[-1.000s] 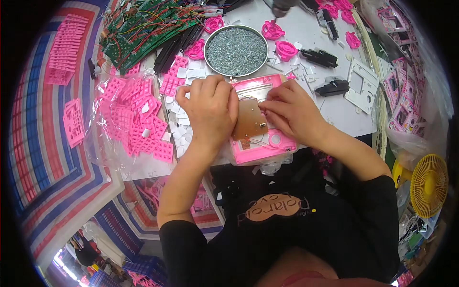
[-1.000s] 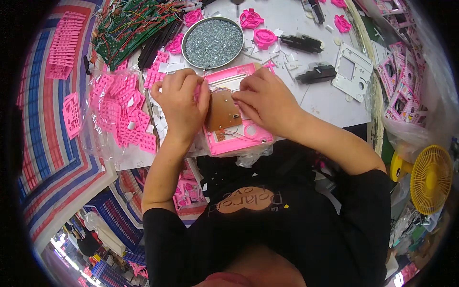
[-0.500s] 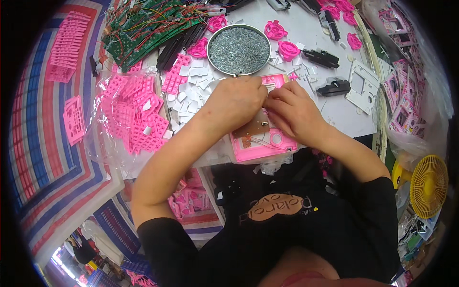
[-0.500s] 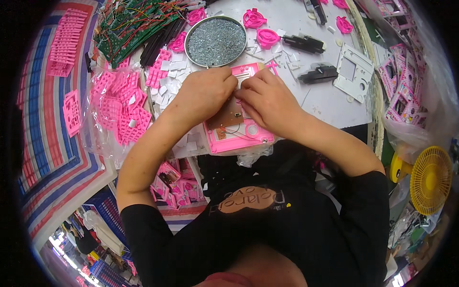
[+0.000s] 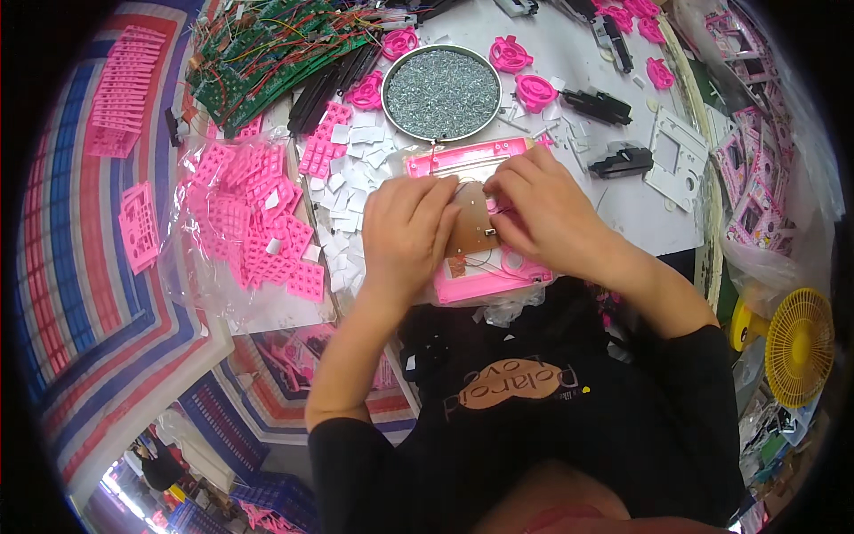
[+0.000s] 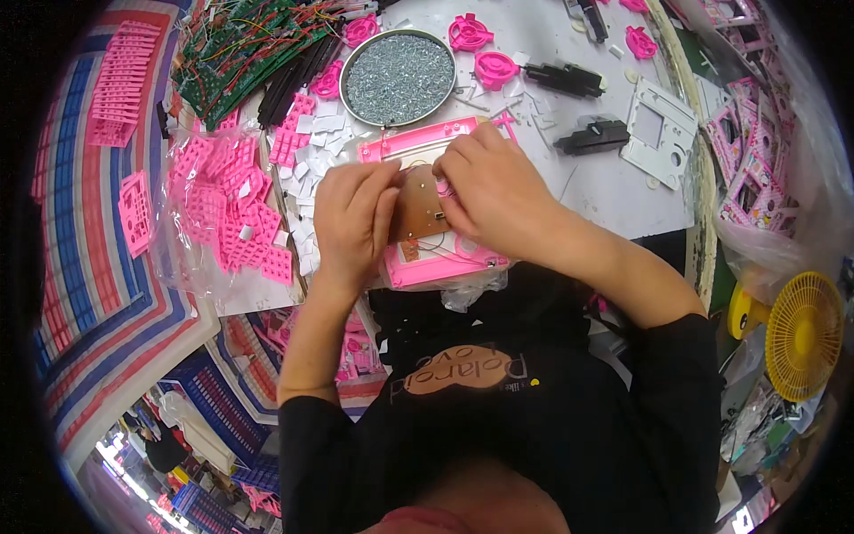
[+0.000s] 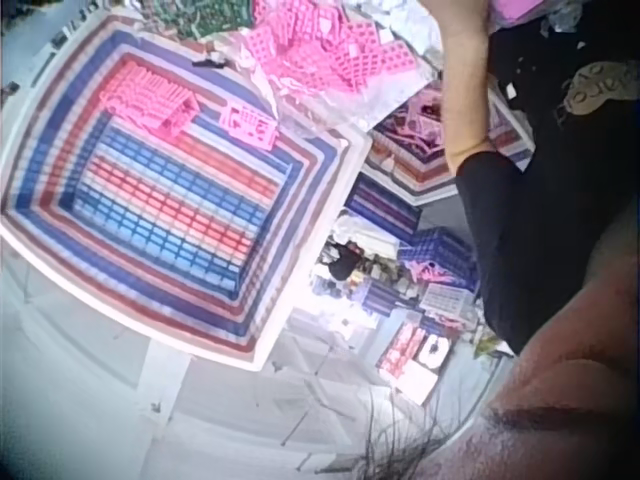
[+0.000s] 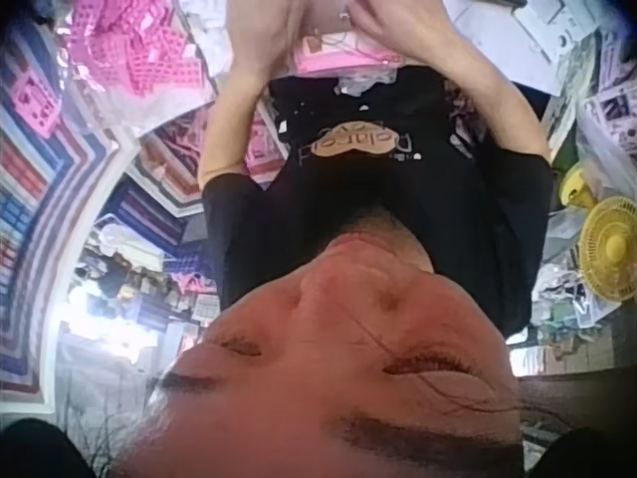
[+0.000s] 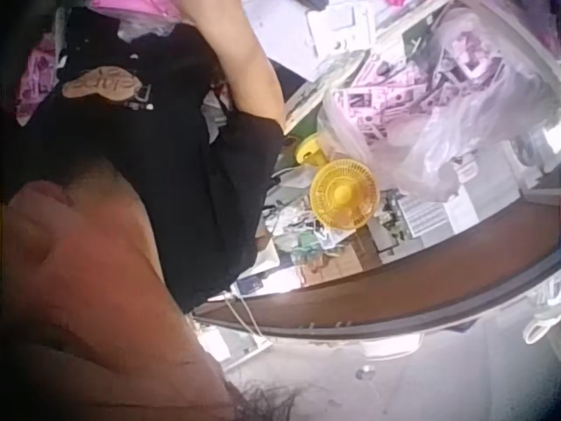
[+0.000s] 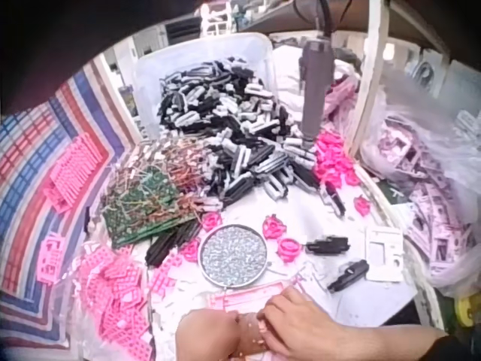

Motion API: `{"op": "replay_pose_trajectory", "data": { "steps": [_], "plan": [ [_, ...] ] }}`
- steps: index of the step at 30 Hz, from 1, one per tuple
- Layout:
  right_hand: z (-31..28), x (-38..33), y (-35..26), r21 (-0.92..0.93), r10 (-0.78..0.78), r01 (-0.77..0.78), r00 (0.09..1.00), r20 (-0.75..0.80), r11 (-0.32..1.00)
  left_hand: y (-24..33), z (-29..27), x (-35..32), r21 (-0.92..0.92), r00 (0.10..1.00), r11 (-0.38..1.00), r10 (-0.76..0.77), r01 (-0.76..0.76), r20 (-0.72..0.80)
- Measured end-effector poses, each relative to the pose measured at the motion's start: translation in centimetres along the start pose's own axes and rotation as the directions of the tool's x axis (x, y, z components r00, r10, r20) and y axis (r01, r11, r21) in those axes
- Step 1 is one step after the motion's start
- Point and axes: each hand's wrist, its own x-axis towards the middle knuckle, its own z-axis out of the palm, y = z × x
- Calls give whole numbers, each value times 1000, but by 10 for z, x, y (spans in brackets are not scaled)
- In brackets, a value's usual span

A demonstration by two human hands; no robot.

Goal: Assembling a toy piano by installing a circuit board and securing it with screws using an electric screwdriver.

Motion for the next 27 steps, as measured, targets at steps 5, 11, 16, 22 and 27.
{"op": "replay_pose_trajectory", "data": {
  "steps": [5, 11, 16, 22, 27],
  "plan": [
    [7, -8, 5, 17, -64, 65, 995, -73, 998, 0, 10, -31, -25, 987, 990, -139, 137, -83],
    [9, -2, -5, -77, 4, -8, 999, -51, 997, 5, 16, -41, -16, 983, 989, -150, 149, -109],
    [6, 0, -6, -126, -34, 34, 999, 3, 991, 14, 14, -46, -116, 968, 970, -226, 213, -113],
    [-5, 7, -4, -51, -35, 36, 999, 16, 998, -1, -5, -48, -155, 921, 945, -317, 287, -228],
    [10, 8, -10, -70, -157, 156, 988, -2, 985, -9, -45, -44, -287, 845, 890, -436, 354, -310]
  ]
}}
